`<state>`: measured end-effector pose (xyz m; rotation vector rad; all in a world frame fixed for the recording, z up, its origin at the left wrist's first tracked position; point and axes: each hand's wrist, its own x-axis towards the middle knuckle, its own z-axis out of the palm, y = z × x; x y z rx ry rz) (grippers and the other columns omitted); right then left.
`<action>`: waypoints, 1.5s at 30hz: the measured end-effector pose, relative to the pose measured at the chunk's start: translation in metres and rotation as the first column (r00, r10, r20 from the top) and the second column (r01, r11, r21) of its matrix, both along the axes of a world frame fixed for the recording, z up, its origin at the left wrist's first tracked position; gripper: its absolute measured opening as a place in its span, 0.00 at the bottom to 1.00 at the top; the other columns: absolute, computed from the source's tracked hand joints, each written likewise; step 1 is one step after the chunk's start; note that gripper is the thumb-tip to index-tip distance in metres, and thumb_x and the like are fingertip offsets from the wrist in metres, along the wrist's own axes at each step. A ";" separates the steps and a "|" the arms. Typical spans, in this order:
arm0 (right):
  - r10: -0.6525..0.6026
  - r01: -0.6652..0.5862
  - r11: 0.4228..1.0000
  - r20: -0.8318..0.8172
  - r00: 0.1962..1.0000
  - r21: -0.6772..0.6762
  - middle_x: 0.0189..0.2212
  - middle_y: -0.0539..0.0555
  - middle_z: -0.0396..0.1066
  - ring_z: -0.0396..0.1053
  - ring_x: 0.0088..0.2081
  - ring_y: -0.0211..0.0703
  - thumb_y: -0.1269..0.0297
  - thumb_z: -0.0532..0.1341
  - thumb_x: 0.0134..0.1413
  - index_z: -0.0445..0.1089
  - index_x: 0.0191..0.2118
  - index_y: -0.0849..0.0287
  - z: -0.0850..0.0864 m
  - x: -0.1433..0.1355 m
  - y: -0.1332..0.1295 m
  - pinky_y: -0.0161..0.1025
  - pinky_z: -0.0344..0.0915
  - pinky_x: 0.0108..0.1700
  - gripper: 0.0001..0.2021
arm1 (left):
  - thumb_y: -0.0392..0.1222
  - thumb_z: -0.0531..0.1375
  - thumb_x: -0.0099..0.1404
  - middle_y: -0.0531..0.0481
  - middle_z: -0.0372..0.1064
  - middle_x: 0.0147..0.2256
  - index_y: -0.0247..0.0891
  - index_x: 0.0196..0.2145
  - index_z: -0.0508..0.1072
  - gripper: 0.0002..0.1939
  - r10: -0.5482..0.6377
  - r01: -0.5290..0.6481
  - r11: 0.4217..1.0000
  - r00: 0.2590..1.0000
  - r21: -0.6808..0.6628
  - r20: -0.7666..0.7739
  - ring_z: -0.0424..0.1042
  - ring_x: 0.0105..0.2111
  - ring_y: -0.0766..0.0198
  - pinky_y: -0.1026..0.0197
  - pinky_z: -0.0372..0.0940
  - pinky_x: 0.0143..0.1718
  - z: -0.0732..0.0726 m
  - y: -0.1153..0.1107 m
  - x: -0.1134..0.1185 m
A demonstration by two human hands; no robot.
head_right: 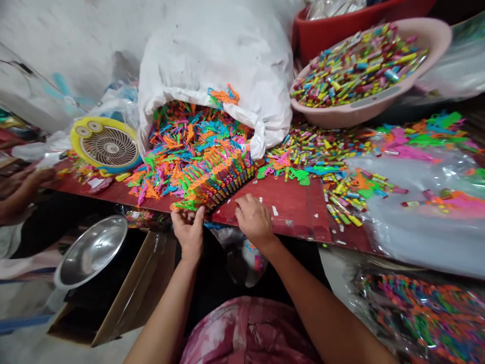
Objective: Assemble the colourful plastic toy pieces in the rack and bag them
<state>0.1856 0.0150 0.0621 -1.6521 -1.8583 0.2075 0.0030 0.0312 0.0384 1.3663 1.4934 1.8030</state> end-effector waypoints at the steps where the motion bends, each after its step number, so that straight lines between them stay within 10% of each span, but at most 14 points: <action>1: 0.001 -0.001 1.000 0.001 1.000 -0.005 0.42 0.56 0.73 0.70 0.43 0.46 0.69 0.56 0.63 0.74 0.46 0.58 0.000 0.000 0.000 0.39 0.59 0.42 0.11 | 0.47 0.69 0.56 0.53 0.64 0.38 0.41 0.48 0.61 0.27 0.018 -0.018 1.000 1.000 0.012 -0.007 0.69 0.33 0.69 0.63 0.66 0.39 -0.003 -0.001 0.000; 14: 0.012 -0.011 0.999 -0.017 1.000 0.030 0.41 0.56 0.73 0.69 0.42 0.46 0.68 0.55 0.63 0.74 0.45 0.56 -0.008 0.000 0.002 0.40 0.59 0.42 0.11 | 0.49 0.62 0.65 0.47 0.66 0.39 0.39 0.36 0.73 0.10 0.133 -0.103 0.991 0.855 0.088 -0.501 0.68 0.45 0.57 0.54 0.64 0.49 -0.019 -0.010 -0.004; 38: 0.024 -0.023 0.999 -0.007 1.000 0.043 0.40 0.56 0.72 0.69 0.43 0.47 0.68 0.56 0.63 0.74 0.43 0.57 -0.005 0.001 0.001 0.40 0.60 0.42 0.10 | 0.53 0.61 0.65 0.46 0.67 0.36 0.39 0.31 0.77 0.15 0.145 -0.118 0.989 0.796 0.084 -0.588 0.67 0.40 0.57 0.55 0.63 0.44 -0.027 0.002 -0.006; 45: 0.123 -0.094 0.990 -0.310 0.943 0.107 0.36 0.53 0.72 0.69 0.34 0.40 0.64 0.59 0.61 0.73 0.45 0.56 -0.005 -0.012 -0.006 0.36 0.63 0.38 0.09 | 0.54 0.61 0.65 0.46 0.67 0.36 0.40 0.34 0.78 0.15 0.116 -0.089 0.993 0.725 0.074 -0.679 0.67 0.41 0.54 0.54 0.60 0.43 -0.025 -0.018 0.015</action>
